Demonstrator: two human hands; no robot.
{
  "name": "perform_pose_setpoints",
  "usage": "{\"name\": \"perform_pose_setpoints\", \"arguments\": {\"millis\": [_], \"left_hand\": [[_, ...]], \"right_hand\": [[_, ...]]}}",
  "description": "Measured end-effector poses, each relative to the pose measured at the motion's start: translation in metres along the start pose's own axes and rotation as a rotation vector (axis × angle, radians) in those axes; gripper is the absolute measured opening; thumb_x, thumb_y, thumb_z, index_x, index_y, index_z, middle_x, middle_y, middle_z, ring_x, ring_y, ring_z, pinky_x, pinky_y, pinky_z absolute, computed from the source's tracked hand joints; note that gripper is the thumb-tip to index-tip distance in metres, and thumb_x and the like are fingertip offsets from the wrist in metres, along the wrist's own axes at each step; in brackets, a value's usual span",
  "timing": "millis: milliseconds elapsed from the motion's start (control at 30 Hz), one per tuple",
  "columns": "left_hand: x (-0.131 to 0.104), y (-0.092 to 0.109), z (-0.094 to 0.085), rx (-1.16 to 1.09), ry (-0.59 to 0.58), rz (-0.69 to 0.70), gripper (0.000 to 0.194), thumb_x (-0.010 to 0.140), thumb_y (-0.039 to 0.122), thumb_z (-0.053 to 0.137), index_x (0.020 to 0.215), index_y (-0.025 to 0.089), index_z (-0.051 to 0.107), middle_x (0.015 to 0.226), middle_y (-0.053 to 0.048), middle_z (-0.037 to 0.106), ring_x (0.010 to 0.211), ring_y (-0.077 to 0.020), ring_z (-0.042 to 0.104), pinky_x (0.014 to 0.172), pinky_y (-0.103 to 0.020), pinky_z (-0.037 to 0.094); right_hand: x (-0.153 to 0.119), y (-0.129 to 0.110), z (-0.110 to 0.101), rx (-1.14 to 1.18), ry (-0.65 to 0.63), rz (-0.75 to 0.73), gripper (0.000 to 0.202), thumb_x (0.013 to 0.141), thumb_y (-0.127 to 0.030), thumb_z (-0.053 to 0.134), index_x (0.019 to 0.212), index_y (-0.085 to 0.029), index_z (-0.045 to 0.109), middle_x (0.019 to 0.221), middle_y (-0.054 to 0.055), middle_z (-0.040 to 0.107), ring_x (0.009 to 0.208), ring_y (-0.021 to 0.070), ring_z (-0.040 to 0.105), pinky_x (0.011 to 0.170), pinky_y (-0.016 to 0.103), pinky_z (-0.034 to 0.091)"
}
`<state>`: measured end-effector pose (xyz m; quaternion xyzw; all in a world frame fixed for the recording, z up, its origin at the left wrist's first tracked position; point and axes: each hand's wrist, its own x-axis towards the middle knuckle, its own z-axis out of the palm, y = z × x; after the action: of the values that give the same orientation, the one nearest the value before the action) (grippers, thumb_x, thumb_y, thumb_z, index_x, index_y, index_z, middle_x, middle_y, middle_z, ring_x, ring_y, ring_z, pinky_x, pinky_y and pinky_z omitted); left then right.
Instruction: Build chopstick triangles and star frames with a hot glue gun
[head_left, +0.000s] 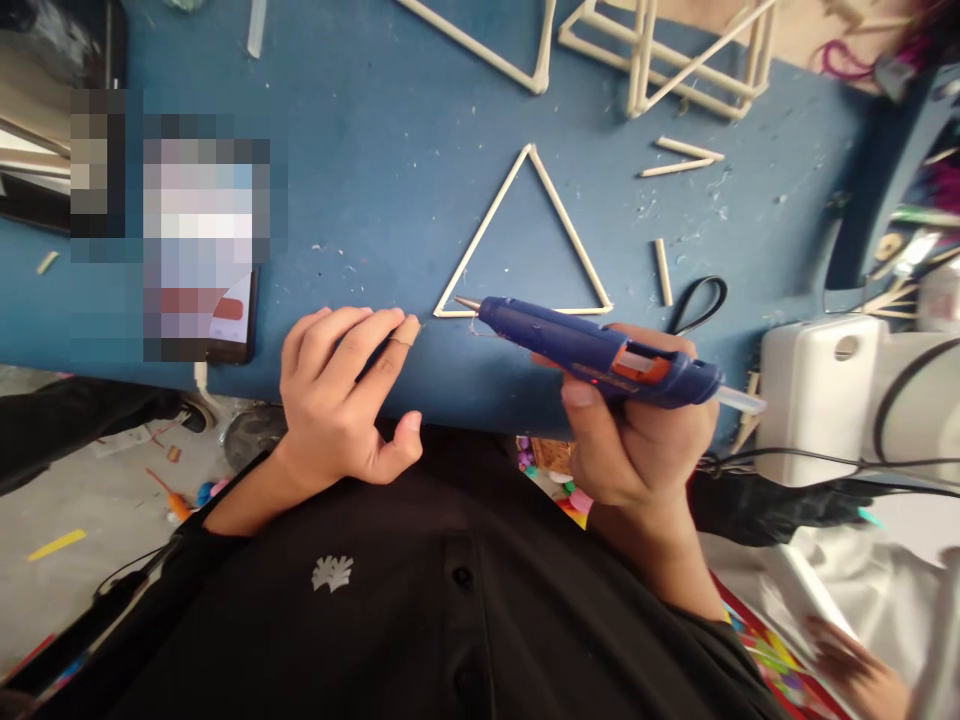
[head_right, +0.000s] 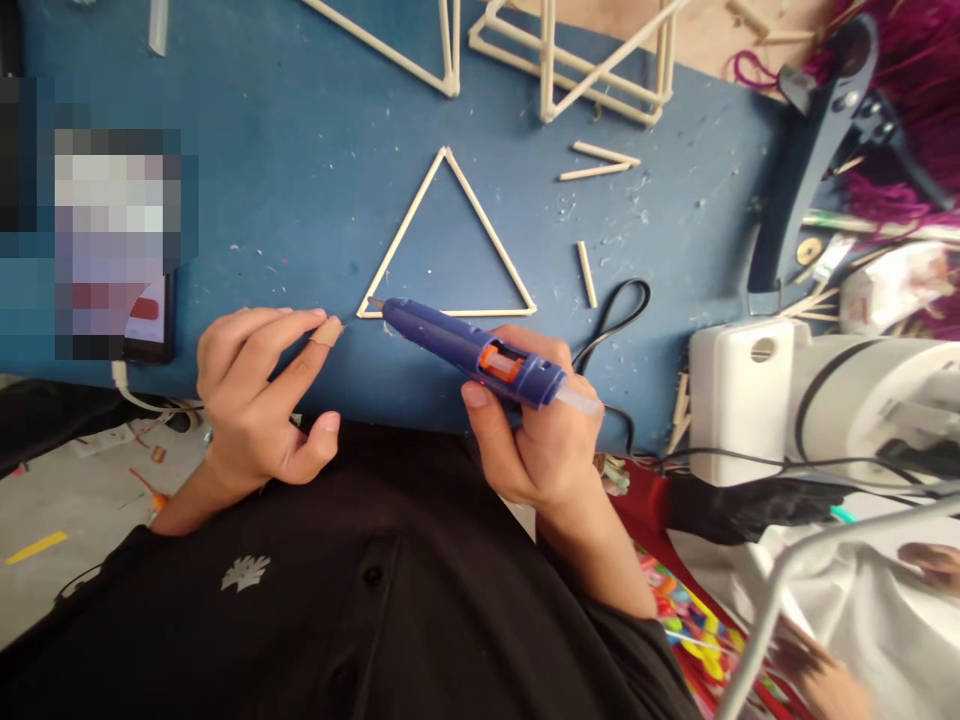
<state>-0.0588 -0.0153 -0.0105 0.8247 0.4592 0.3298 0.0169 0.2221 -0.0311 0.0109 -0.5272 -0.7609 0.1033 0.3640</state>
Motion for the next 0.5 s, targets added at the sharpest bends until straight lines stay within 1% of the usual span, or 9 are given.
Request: {"name": "perform_pose_setpoints", "arguments": {"millis": [67,100,200,267,367,433,500], "left_hand": [[-0.002,-0.002,-0.001,0.001,-0.012,-0.009,0.065,0.094,0.053,0.046,0.137,0.017,0.079,0.127,-0.016,0.083,0.116,-0.0381,0.076,0.106,-0.056,0.057],[-0.003,-0.003,-0.002,0.007,-0.029,-0.02,0.065,0.095,0.054,0.045,0.135,0.018,0.08,0.126,-0.016,0.083,0.116,-0.0381,0.076,0.106,-0.057,0.057],[-0.005,-0.005,-0.004,-0.011,-0.044,-0.059,0.061,0.096,0.055,0.045,0.127,0.019,0.083,0.121,-0.015,0.083,0.117,-0.0376,0.077,0.106,-0.057,0.059],[-0.005,-0.006,-0.005,-0.069,0.007,-0.055,0.054,0.095,0.048,0.051,0.127,0.018,0.082,0.12,-0.015,0.083,0.117,-0.037,0.078,0.107,-0.057,0.06],[-0.003,-0.006,-0.005,-0.133,0.079,-0.025,0.047,0.092,0.035,0.059,0.131,0.017,0.079,0.12,-0.014,0.084,0.116,-0.0355,0.08,0.108,-0.055,0.061],[-0.001,-0.005,-0.005,-0.137,0.094,-0.023,0.044,0.091,0.03,0.061,0.129,0.017,0.078,0.119,-0.014,0.084,0.115,-0.0346,0.081,0.109,-0.053,0.063],[0.0,-0.004,-0.005,-0.13,0.09,-0.032,0.042,0.089,0.026,0.063,0.126,0.015,0.078,0.118,-0.014,0.084,0.114,-0.0343,0.081,0.11,-0.052,0.063]], "right_hand": [[0.003,-0.001,0.001,0.002,0.042,-0.031,0.029,0.101,-0.03,0.072,0.13,-0.024,0.073,0.121,0.013,0.078,0.098,0.0279,0.08,0.073,0.041,0.066],[0.005,-0.002,0.001,-0.001,0.039,-0.037,0.032,0.101,-0.03,0.073,0.132,-0.025,0.071,0.121,0.012,0.079,0.097,0.0279,0.081,0.072,0.04,0.065],[0.011,-0.007,-0.002,-0.01,-0.015,-0.037,0.032,0.102,-0.029,0.073,0.133,-0.029,0.07,0.118,0.01,0.081,0.087,0.0258,0.079,0.066,0.038,0.061],[0.014,-0.011,-0.006,-0.025,-0.028,-0.034,0.03,0.102,-0.029,0.072,0.132,-0.03,0.069,0.117,0.008,0.082,0.081,0.0244,0.077,0.063,0.037,0.058],[0.013,-0.012,-0.012,-0.048,-0.075,-0.028,0.03,0.102,-0.031,0.072,0.132,-0.029,0.069,0.117,0.007,0.082,0.08,0.0237,0.077,0.062,0.036,0.057],[0.011,-0.011,-0.015,-0.055,-0.102,-0.03,0.029,0.103,-0.032,0.07,0.132,-0.029,0.069,0.117,0.006,0.082,0.081,0.0231,0.077,0.062,0.035,0.056],[0.01,-0.009,-0.017,-0.083,-0.108,-0.035,0.027,0.104,-0.032,0.069,0.13,-0.027,0.069,0.115,0.007,0.083,0.077,0.0223,0.076,0.06,0.035,0.053]]}}
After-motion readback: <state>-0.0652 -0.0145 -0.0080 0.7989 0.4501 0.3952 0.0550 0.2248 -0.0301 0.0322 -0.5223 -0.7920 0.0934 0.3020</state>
